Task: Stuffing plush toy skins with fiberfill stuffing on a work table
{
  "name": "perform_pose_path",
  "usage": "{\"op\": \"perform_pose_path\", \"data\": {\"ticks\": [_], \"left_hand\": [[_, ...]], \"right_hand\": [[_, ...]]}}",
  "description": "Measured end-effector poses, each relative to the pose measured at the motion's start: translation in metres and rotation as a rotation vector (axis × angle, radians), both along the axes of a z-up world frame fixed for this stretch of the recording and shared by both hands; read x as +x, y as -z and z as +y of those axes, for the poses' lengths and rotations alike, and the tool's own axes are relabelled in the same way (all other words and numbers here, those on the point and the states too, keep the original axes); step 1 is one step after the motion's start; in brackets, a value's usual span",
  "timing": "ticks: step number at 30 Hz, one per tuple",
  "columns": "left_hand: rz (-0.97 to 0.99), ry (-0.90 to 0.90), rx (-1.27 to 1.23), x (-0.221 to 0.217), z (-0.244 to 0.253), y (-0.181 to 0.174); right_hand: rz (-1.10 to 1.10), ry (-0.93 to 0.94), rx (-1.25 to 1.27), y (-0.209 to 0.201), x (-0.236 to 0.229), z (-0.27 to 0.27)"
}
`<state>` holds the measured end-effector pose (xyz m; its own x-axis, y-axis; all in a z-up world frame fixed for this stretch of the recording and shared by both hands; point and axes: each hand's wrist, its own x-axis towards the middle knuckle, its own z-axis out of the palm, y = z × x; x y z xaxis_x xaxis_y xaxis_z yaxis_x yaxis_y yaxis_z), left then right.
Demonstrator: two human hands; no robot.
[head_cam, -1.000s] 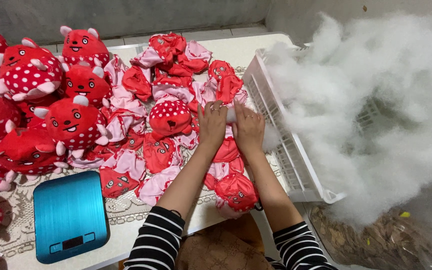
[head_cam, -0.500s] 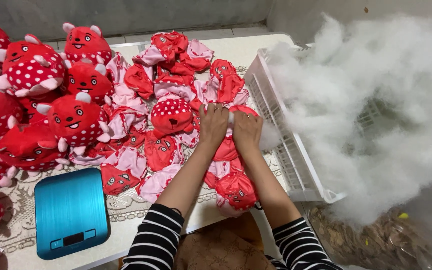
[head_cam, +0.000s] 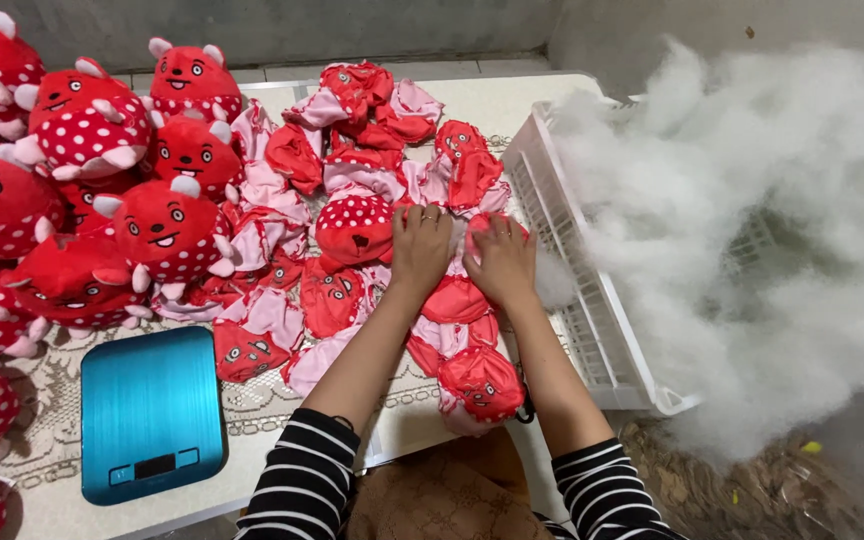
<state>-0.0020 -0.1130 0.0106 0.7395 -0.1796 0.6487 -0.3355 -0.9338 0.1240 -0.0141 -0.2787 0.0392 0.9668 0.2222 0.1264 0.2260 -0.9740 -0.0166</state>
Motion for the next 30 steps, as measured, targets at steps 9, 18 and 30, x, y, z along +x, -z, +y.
{"op": "perform_pose_path", "data": {"ticks": [9,18,30], "left_hand": [[-0.191,-0.054,-0.018,0.000,0.037,-0.003],[-0.013,0.012,-0.121,-0.044,0.109,-0.020],[-0.014,-0.196,-0.376,-0.041,0.119,0.033]], "right_hand": [[-0.124,-0.453,0.861,-0.023,-0.002,0.059],[0.457,-0.073,1.424,0.000,0.010,0.125],[-0.221,-0.512,0.610,0.022,-0.023,0.149]]}}
